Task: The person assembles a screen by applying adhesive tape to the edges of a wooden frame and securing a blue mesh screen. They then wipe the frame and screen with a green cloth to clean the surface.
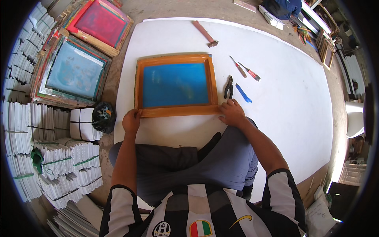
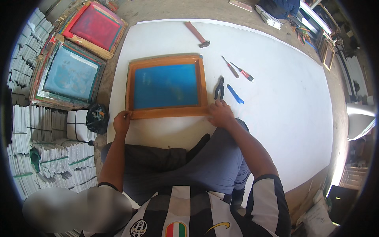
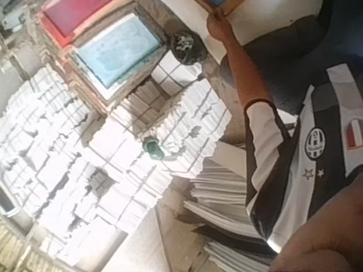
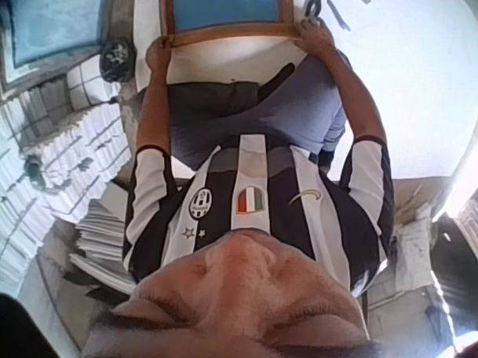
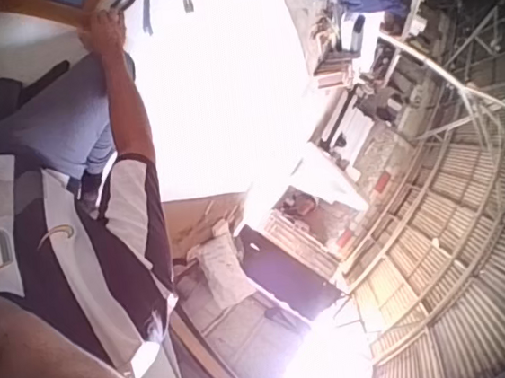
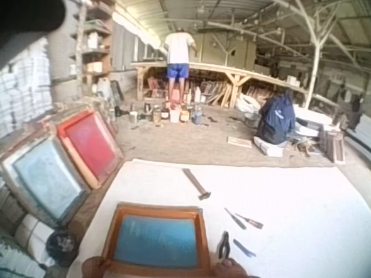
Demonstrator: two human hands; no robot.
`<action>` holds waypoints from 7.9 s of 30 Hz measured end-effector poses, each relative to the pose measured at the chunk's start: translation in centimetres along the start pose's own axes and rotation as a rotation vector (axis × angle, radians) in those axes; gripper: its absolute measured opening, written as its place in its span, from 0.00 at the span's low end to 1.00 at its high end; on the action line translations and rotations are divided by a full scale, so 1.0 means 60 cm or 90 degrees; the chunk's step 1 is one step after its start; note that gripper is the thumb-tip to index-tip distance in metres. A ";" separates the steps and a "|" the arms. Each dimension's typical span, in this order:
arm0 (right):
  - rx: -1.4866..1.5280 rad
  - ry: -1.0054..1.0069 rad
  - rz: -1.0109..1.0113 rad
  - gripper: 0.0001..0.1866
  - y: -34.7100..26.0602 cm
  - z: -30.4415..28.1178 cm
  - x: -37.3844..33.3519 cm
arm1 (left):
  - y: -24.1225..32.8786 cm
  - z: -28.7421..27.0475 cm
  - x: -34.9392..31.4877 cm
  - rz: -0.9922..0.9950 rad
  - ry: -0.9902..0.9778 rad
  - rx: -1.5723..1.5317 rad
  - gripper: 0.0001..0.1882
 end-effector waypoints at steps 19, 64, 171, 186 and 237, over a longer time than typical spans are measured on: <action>0.294 0.076 0.517 0.14 0.270 0.085 0.023 | -0.019 0.009 0.009 -0.037 -0.036 -0.062 0.13; 0.368 0.090 0.332 0.22 -0.086 -0.030 -0.074 | -0.025 0.006 0.009 -0.054 -0.044 -0.165 0.13; 0.903 0.150 0.218 0.14 0.058 -0.030 0.080 | -0.019 -0.030 0.108 -0.154 -0.201 -0.518 0.15; 0.490 0.136 0.086 0.06 0.018 -0.051 0.110 | -0.033 -0.022 0.119 -0.094 -0.261 -0.297 0.15; 0.308 -0.158 0.148 0.11 -0.007 -0.043 0.131 | 0.041 -0.002 0.143 0.161 -0.503 0.218 0.09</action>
Point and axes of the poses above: each hand's wrist, its own x-axis towards the middle knuckle, its own z-axis out of the palm, y = z × x, the point moved 6 cm from there along x, towards the middle knuckle, and after that the axes turned 9 degrees about -y, right-handed, at the moved point
